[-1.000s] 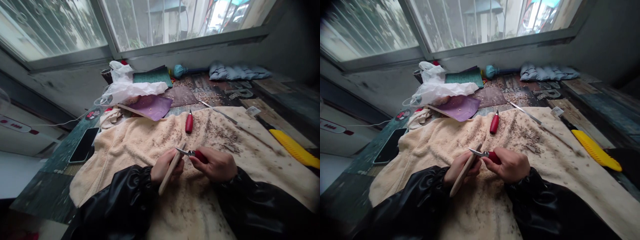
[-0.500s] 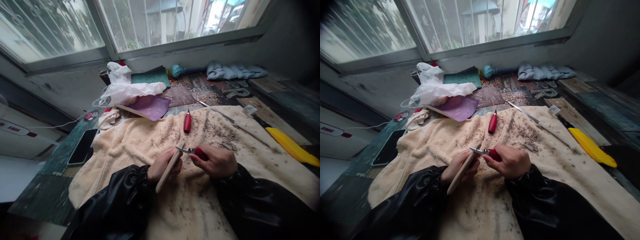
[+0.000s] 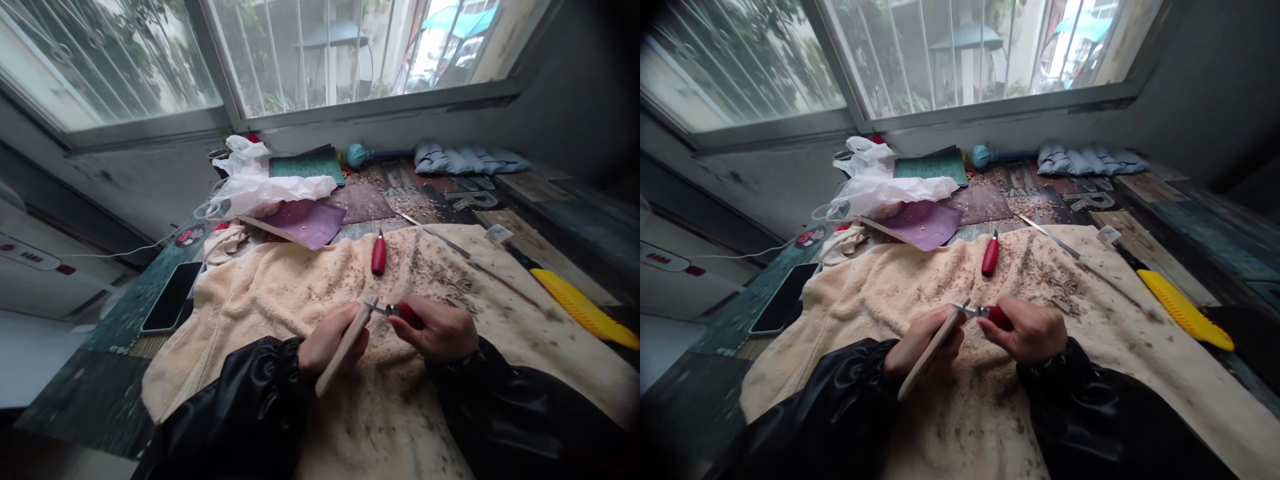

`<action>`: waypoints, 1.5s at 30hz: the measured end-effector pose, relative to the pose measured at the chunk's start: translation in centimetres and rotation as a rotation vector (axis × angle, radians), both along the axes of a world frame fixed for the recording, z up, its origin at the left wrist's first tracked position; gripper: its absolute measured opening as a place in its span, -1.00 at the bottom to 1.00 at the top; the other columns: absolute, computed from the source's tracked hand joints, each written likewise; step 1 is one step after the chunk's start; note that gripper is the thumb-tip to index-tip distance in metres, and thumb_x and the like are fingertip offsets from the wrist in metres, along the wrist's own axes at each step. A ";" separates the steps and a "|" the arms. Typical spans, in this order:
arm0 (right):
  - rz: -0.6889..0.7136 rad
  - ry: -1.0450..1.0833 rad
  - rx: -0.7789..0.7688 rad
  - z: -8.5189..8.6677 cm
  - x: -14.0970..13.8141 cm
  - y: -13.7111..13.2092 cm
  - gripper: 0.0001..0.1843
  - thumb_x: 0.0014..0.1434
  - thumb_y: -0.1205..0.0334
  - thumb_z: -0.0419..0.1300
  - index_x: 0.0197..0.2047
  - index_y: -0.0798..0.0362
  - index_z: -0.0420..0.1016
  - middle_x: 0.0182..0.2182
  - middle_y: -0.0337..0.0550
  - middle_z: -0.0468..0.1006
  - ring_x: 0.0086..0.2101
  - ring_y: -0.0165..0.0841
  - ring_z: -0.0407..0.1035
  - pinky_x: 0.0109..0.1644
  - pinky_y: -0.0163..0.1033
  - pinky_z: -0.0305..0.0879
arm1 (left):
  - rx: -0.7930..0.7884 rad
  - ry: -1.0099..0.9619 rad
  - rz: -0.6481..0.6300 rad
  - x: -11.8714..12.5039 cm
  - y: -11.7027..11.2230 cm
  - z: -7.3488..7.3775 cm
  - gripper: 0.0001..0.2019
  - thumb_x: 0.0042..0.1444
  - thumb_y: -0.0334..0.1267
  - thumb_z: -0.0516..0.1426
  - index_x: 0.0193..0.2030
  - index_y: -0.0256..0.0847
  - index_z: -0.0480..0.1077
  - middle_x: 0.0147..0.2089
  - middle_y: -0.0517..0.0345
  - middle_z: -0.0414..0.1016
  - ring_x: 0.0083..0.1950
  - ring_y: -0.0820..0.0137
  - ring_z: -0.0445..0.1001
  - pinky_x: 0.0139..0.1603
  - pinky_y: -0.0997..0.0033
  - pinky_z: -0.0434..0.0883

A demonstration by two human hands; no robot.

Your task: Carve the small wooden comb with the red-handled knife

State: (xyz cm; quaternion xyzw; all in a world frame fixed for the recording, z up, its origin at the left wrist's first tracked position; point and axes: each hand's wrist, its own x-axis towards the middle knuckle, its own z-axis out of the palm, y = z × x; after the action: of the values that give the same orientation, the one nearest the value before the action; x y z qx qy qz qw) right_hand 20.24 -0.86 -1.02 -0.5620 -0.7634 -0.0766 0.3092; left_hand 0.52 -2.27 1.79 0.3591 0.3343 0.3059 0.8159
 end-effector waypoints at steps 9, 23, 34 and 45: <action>-0.103 0.254 -0.187 0.4 0.9 1.0 -0.41 0.11 -0.24 -0.16 -0.57 0.04 0.36 -0.73 -0.27 0.22 -0.64 -0.45 0.12 -0.52 -0.33 0.02 | -0.007 -0.069 0.030 -0.4 1.1 -1.6 -0.74 0.11 -0.12 -0.10 -0.52 -0.20 0.10 -0.80 0.33 0.12 -0.81 0.59 0.00 -0.82 0.65 -0.01; 0.312 0.794 -0.629 1.5 -4.0 0.4 -0.74 0.11 0.00 0.07 -0.32 0.03 0.21 -0.60 -0.37 0.23 -0.63 -0.51 0.16 -0.55 -0.36 0.17 | -0.208 -0.484 0.073 -1.2 2.8 -2.6 -0.82 0.15 -0.27 -0.15 -0.41 -0.19 0.18 -0.72 0.34 0.06 -0.81 0.61 -0.08 -0.84 0.71 -0.06; 0.314 0.908 -0.627 -1.9 -3.8 0.8 -0.71 0.09 -0.02 0.09 -0.27 0.01 0.16 -0.57 -0.34 0.26 -0.63 -0.49 0.19 -0.57 -0.33 0.19 | -0.190 -0.457 0.121 -1.1 2.8 -2.7 -0.77 0.12 -0.14 -0.13 -0.42 -0.20 0.20 -0.72 0.33 0.07 -0.79 0.59 -0.02 -0.80 0.68 -0.06; 0.463 0.189 -0.284 0.1 -4.0 -1.0 -0.78 0.15 0.09 -0.01 -0.27 0.04 0.30 -0.48 -0.20 0.45 -0.50 -0.43 0.34 -0.41 -0.35 0.22 | -0.266 -0.343 0.273 -0.5 2.8 -2.9 -0.68 0.18 -0.02 -0.12 -0.44 -0.20 0.16 -0.70 0.37 0.05 -0.79 0.65 -0.04 -0.79 0.71 -0.12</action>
State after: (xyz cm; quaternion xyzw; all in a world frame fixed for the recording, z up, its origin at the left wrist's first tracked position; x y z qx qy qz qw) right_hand 16.26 -1.82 -0.90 -0.4151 -0.8422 0.1567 0.3063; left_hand 0.02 0.55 -1.06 0.1430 0.2735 0.4231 0.8519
